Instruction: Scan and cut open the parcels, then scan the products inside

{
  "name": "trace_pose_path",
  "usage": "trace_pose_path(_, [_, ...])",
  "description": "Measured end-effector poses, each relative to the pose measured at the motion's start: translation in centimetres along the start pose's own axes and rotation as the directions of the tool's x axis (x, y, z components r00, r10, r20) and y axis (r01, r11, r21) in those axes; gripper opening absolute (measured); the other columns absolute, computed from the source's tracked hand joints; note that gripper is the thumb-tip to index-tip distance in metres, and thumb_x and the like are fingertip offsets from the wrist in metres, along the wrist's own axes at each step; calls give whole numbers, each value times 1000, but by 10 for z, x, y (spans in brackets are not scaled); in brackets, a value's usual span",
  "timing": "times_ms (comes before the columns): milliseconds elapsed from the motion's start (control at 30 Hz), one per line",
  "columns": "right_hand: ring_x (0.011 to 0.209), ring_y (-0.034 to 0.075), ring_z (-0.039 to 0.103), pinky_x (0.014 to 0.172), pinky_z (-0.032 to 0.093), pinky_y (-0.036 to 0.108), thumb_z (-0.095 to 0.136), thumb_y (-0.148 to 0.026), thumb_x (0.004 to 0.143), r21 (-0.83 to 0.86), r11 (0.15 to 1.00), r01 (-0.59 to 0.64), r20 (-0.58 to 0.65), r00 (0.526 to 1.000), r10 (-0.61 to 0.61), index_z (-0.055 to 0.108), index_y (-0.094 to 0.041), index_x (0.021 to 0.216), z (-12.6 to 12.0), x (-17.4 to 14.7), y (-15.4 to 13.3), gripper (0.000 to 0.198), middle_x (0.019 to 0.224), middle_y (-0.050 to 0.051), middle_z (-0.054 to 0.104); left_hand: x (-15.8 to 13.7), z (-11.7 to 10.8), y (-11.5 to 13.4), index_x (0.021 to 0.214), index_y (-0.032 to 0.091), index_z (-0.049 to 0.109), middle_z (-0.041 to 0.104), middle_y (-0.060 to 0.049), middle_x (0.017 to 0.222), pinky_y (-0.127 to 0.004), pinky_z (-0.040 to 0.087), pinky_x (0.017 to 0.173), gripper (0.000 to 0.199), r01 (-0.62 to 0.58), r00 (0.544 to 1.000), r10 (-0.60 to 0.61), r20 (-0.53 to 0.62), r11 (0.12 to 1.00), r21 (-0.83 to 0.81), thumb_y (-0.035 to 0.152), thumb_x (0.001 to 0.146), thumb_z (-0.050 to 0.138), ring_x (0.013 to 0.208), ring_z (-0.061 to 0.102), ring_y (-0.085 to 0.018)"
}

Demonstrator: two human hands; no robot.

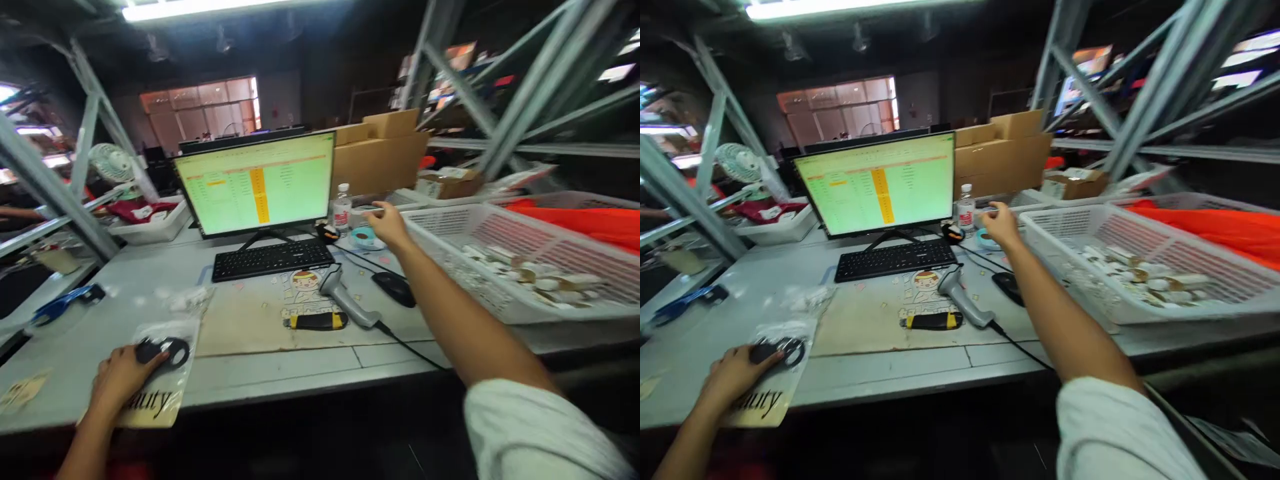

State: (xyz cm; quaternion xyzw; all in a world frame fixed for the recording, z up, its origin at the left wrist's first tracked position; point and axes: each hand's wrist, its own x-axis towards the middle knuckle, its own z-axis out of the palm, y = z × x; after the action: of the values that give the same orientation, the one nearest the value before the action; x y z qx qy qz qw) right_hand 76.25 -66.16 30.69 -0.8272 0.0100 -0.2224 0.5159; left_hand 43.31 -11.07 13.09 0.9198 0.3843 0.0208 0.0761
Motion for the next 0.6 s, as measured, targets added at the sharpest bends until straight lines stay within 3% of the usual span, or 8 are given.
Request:
trace_pose_path(133, [108, 28, 69, 105, 50, 54, 70, -37, 85, 106, 986, 127, 178, 973, -144, 64, -16, 123, 10, -89, -7, 44, 116, 19, 72, -22, -33, 11, 122, 2, 63, 63, -34, 136, -52, 47, 105, 87, -117, 993, 111, -50, 984, -138, 77, 78, 63, 129, 60, -47])
trace_pose_path(167, [109, 28, 70, 104, 51, 53, 68, -43, 86, 147, 976, 162, 241, 951, -194, 64, -20, 124, 17, -115, -6, 45, 116, 16, 73, -26, -39, 12, 121, -2, 60, 61, -37, 136, -49, 49, 101, 84, -223, 974, 210, -90, 958, -178, 75, 86, 59, 129, 61, -44])
trace_pose_path(200, [106, 28, 71, 101, 54, 53, 69, -48, 85, 191, 961, 202, 327, 909, -256, 66, -24, 123, 26, -142, -5, 45, 114, 13, 74, -30, -43, 13, 119, -3, 59, 60, -38, 137, -44, 49, 99, 84, -228, 971, 208, -120, 955, -187, 75, 87, 56, 131, 60, -41])
trace_pose_path(300, [103, 26, 71, 97, 58, 52, 64, -55, 91, 259, 908, 329, 684, 601, -414, 64, -23, 129, 74, -222, -7, 49, 121, 12, 72, -38, -46, 15, 120, -7, 56, 61, -37, 135, -35, 49, 94, 89, -246, 964, 217, -157, 948, -200, 75, 83, 57, 130, 62, -35])
trace_pose_path(400, [130, 30, 61, 111, 50, 53, 58, -44, 98, 237, 845, 479, 830, 351, -432, 53, -13, 145, 138, -281, -28, 57, 142, 21, 62, -45, -42, 20, 120, -5, 59, 69, -26, 125, -30, 49, 90, 83, -272, 961, 247, -125, 926, -261, 70, 83, 57, 118, 68, -28])
trace_pose_path(500, [141, 37, 51, 117, 41, 61, 70, -33, 90, 201, 800, 566, 853, 300, -426, 49, -5, 148, 176, -312, -57, 68, 151, 31, 52, -63, -38, 27, 100, 7, 68, 74, -11, 94, -31, 53, 78, 65, -328, 945, 313, -97, 892, -311, 68, 86, 52, 89, 72, -24])
trace_pose_path(533, [135, 39, 56, 113, 44, 61, 73, -31, 87, 194, 788, 584, 861, 284, -422, 52, -3, 145, 179, -317, -64, 67, 145, 32, 56, -73, -37, 30, 89, 11, 68, 72, -10, 83, -34, 54, 72, 62, -343, 939, 328, -102, 886, -311, 71, 83, 53, 79, 71, -26])
trace_pose_path(600, [114, 35, 67, 101, 54, 51, 77, -29, 83, 205, 764, 612, 887, 214, -410, 67, -3, 123, 177, -320, -74, 48, 120, 27, 72, -91, -35, 30, 83, 18, 68, 74, -11, 86, -40, 59, 71, 65, -339, 940, 302, -159, 876, -344, 80, 73, 52, 81, 72, -32])
